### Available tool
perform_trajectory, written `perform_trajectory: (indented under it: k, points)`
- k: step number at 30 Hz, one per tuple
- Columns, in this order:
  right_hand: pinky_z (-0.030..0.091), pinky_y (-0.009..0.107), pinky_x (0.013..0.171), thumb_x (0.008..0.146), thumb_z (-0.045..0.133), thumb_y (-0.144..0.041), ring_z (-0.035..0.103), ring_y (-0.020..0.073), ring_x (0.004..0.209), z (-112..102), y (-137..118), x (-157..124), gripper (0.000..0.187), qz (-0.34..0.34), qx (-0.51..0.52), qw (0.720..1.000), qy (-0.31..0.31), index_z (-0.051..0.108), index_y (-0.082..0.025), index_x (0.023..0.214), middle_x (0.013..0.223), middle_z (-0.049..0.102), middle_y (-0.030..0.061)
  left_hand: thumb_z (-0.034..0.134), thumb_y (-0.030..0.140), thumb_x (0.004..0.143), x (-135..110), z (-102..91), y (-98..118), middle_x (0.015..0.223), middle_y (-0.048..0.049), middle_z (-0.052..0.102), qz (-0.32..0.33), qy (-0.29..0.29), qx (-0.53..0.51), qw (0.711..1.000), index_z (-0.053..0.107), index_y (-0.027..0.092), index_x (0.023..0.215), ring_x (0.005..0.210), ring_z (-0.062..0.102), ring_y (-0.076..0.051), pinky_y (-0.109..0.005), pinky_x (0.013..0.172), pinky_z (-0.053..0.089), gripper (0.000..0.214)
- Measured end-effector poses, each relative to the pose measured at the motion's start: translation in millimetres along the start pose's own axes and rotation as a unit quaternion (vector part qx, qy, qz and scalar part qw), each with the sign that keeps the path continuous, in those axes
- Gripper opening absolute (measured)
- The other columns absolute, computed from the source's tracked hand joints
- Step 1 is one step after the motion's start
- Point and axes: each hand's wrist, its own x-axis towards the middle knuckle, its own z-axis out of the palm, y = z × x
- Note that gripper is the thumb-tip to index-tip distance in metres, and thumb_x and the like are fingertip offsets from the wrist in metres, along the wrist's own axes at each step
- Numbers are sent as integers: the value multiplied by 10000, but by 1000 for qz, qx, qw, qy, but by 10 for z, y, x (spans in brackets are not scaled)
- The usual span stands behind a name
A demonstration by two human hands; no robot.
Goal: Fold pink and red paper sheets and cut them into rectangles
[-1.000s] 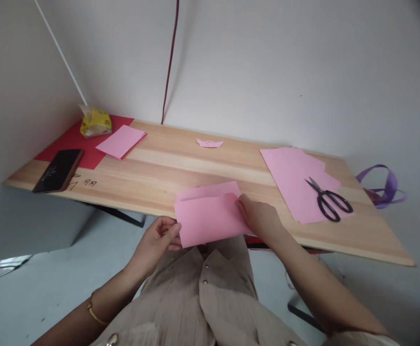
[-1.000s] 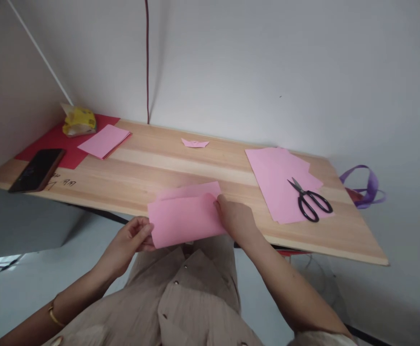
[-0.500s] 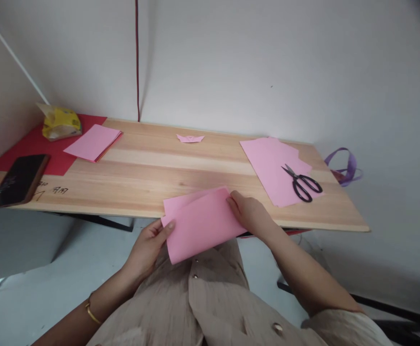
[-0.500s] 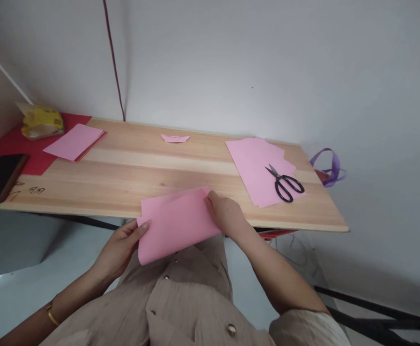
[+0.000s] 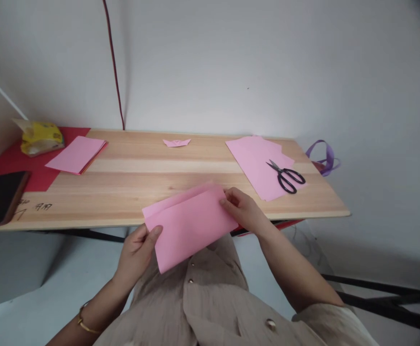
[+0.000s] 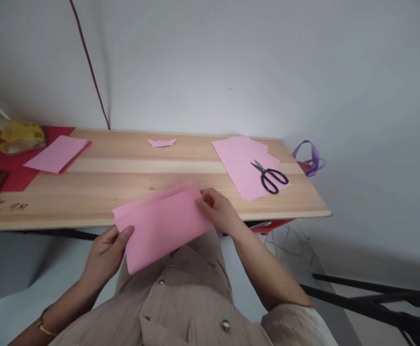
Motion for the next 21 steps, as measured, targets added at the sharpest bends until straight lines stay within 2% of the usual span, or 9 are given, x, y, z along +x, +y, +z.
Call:
perform_trajectory:
  k: [3,6,8,11,13,16,21]
  points:
    - [320,248,535,823,612,-491,427,119,609,13,-30,34,301,26,101,994,0,474,-226,787,698,497,-41,687,521,790,85,-73,-16,783,-23,686,28,-8,-13,999,723,163,815,707,551,-159,-248,662,456,361]
    - [319,252,537,772,679,-484,434,117,595,32,-35,80,325,26,171,984,37,471,-234,775,679,506,-46,736,485,759,200,-96,12,798,-30,698,30,-25,-40,998,717,163,836,695,558,-146,-236,652,455,332]
    - [362,260,579,744,720,-449,487,127,629,38,-38,99,308,11,207,977,54,508,-246,836,715,562,-41,783,444,721,279,-78,70,834,-42,714,15,-40,-73,996,713,170,919,716,584,-154,-243,662,473,346]
    - [412,280,642,741,737,-414,551,150,699,31,-59,95,358,0,251,967,42,569,-274,1024,771,621,-29,835,407,657,383,-31,173,876,-61,728,3,-32,-129,991,709,173,989,773,627,-183,-286,726,512,426]
    - [430,291,663,759,719,-436,568,166,743,20,-79,73,361,-5,257,966,36,608,-271,1060,807,638,-9,844,420,637,430,-7,220,844,-59,729,0,-20,-138,990,724,169,939,766,634,-188,-303,750,521,410]
    - [428,295,646,795,661,-518,549,171,732,3,-94,30,305,0,225,973,54,659,-238,914,820,630,15,841,473,620,458,10,257,787,-47,726,-9,-12,-119,993,742,169,847,728,621,-177,-281,716,513,392]
    - [336,264,551,838,595,-569,425,130,615,-24,-61,-6,363,5,161,983,90,597,-214,762,695,509,-13,800,567,622,432,20,319,669,-20,691,-14,13,-42,999,712,164,641,606,553,-143,-240,583,463,413]
